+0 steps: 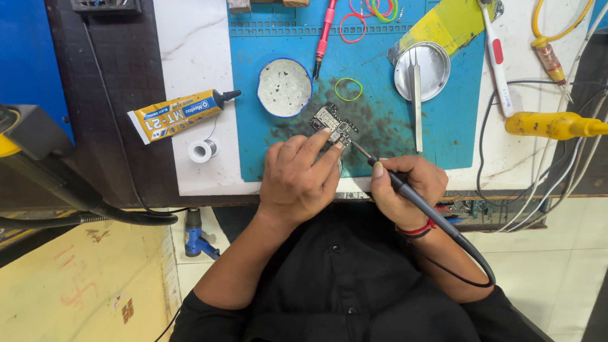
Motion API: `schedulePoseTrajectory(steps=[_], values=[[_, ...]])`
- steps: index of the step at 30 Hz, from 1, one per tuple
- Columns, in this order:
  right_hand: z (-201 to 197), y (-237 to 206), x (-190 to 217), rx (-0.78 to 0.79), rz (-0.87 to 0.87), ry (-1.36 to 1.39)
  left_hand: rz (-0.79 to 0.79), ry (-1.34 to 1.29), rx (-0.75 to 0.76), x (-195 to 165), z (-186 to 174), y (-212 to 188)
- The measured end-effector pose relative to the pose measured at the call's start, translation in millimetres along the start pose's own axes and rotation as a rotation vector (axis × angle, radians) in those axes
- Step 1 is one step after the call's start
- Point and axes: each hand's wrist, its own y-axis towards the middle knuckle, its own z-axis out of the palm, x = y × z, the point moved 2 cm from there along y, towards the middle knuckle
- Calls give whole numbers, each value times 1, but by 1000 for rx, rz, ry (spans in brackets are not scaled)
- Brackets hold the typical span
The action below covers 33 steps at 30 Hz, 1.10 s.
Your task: The person solders a small circuit board using a soldering iron and solder wire. They hold the board with their left hand and apply solder to various points with the iron in their right hand, occasionally using tweezers to adjust components.
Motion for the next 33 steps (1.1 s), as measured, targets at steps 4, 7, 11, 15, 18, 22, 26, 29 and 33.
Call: schedulePoseTrajectory(steps=[4,7,11,15,18,22,26,29,33], values=[[-1,0,0,1,23,11,0,11,4,-1,1,0],[-1,1,0,9,-4,7,0,19,-2,-2,1,1],[-1,2,1,9,10,14,-4,17,3,-1,1,1],[0,2,2,1,23,14,-6,22,4,-1,1,1],[0,3,2,5,22,10,-8,18,8,-1,1,1],[0,3,1,13,11,-2,-9,18,7,-1,1,2],[0,3,1,19,23,4,-9,15,5,-1,1,2],[1,4,2,29,-16,18,-5,21,6,0,1,1],[1,5,3,45,-21,38,-1,24,13,0,1,2]])
